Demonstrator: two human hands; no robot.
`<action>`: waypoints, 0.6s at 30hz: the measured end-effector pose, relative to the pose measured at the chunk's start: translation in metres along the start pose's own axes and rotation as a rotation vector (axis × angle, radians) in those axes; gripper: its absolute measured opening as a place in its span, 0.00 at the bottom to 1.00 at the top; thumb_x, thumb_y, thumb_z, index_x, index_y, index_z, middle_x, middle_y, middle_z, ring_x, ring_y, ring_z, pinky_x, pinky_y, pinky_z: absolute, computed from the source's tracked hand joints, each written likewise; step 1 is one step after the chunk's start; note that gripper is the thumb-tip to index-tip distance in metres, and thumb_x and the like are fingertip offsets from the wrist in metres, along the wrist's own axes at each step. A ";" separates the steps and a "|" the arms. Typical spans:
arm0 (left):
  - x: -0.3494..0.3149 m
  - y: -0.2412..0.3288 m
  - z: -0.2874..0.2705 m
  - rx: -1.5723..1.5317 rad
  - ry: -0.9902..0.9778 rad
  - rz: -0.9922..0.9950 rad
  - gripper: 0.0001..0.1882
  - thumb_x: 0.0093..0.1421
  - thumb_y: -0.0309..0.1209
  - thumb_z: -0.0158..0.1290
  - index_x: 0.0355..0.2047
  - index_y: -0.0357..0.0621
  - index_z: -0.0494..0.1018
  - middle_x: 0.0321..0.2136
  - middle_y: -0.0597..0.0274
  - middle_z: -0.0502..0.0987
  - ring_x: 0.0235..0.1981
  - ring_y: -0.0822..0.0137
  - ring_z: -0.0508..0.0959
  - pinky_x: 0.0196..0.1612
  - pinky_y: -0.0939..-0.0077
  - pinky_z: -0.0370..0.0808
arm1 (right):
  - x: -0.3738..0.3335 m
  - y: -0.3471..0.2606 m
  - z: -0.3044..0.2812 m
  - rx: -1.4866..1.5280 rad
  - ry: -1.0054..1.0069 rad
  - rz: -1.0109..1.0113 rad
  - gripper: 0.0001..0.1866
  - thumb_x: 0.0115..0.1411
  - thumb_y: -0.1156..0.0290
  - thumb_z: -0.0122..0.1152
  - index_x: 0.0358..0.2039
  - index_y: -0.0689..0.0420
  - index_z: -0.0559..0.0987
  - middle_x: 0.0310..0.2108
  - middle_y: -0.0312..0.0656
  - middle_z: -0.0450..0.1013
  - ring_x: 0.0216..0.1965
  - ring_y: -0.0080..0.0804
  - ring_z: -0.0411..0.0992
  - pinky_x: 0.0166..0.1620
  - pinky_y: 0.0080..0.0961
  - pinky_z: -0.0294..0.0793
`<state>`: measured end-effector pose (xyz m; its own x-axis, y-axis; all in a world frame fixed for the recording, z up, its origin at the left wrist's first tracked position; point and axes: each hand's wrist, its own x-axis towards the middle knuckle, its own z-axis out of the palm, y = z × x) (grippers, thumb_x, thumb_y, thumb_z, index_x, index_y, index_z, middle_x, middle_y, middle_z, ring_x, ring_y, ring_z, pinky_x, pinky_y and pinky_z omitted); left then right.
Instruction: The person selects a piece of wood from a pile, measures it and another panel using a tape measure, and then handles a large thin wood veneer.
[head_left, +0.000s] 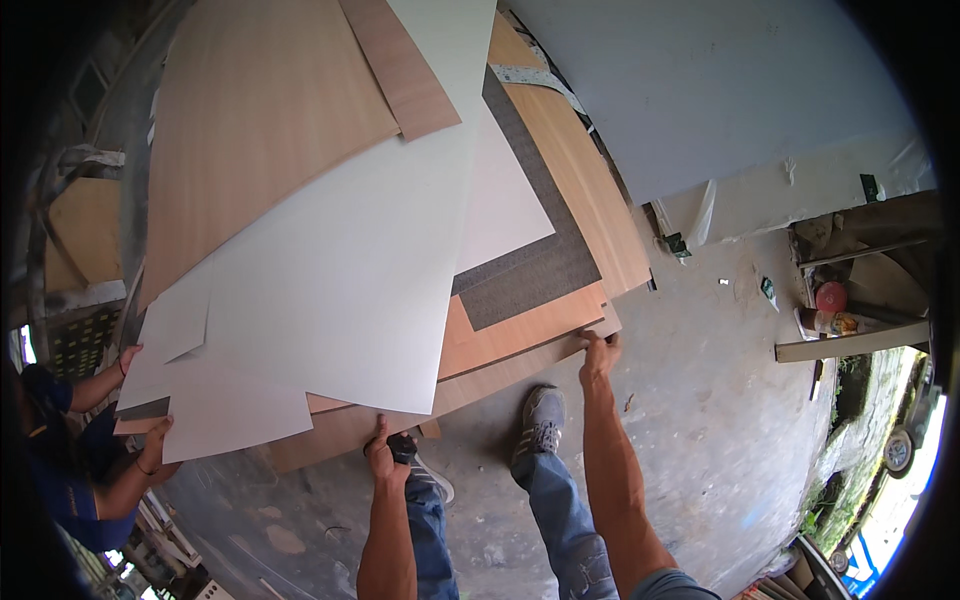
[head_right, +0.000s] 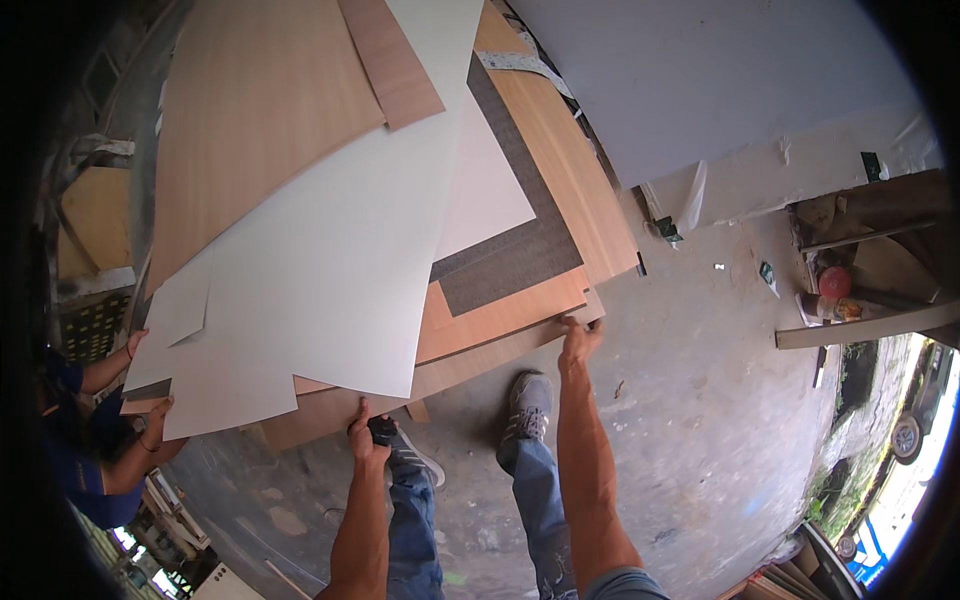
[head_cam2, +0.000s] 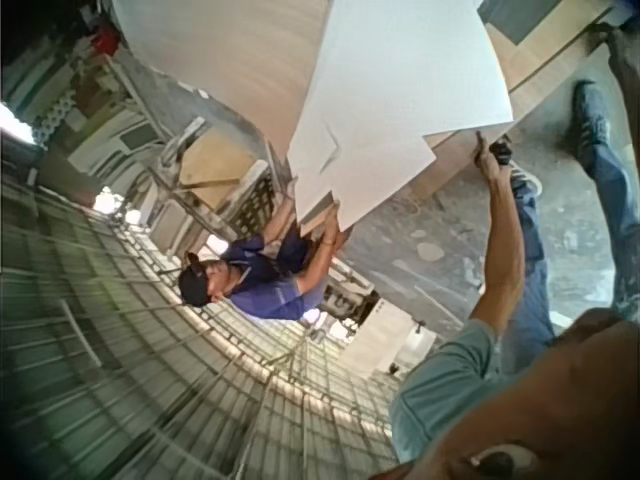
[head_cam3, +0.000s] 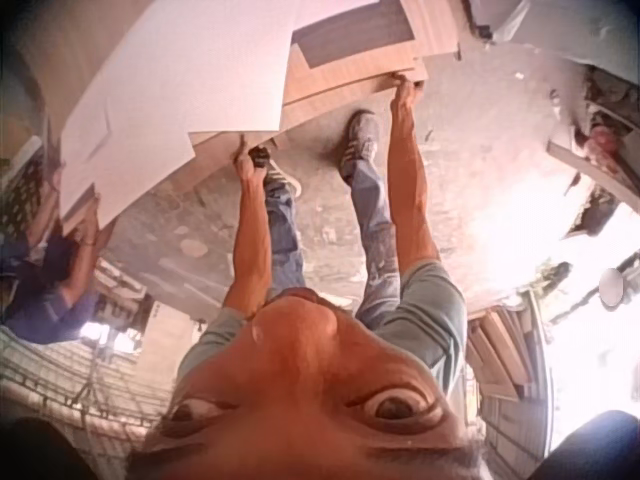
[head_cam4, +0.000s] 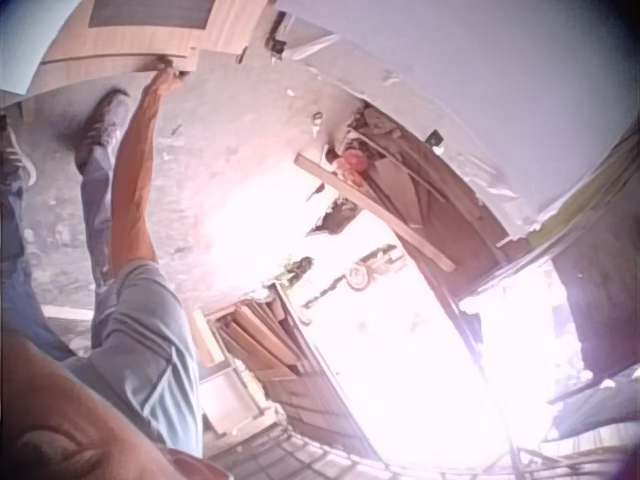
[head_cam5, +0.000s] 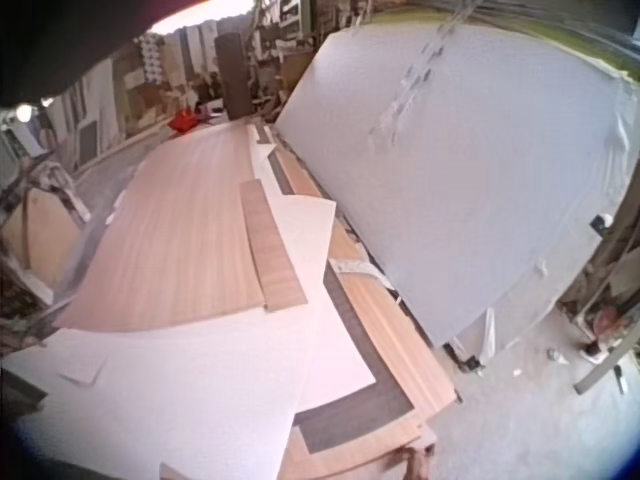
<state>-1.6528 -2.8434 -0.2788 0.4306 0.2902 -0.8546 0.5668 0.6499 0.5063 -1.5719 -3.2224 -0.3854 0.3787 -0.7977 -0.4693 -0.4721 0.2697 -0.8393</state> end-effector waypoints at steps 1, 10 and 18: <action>0.001 0.003 -0.009 -0.002 -0.014 0.024 0.14 0.61 0.42 0.53 0.40 0.47 0.72 0.27 0.68 0.74 0.24 0.70 0.72 0.28 0.65 0.71 | 0.012 -0.012 0.001 -0.097 0.111 -0.093 0.29 0.41 0.77 0.60 0.49 0.67 0.71 0.44 0.46 0.71 0.45 0.38 0.70 0.47 0.30 0.70; -0.006 0.011 -0.034 0.046 0.025 0.052 0.13 0.63 0.43 0.50 0.40 0.49 0.72 0.26 0.68 0.74 0.24 0.71 0.72 0.29 0.65 0.72 | 0.041 -0.071 -0.019 -0.579 -0.508 -0.420 0.26 0.51 0.65 0.60 0.50 0.62 0.72 0.42 0.54 0.74 0.44 0.44 0.73 0.46 0.34 0.71; 0.003 -0.001 -0.036 0.004 -0.065 -0.005 0.13 0.63 0.43 0.50 0.41 0.50 0.72 0.27 0.67 0.76 0.24 0.71 0.73 0.30 0.65 0.73 | 0.083 -0.056 0.027 -0.826 -0.400 -0.579 0.22 0.57 0.55 0.54 0.34 0.66 0.77 0.34 0.59 0.75 0.39 0.56 0.73 0.43 0.45 0.72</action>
<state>-1.6771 -2.8175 -0.2857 0.4728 0.2408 -0.8476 0.5714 0.6484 0.5030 -1.4926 -3.2886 -0.3850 0.8780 -0.4129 -0.2423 -0.4713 -0.6567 -0.5888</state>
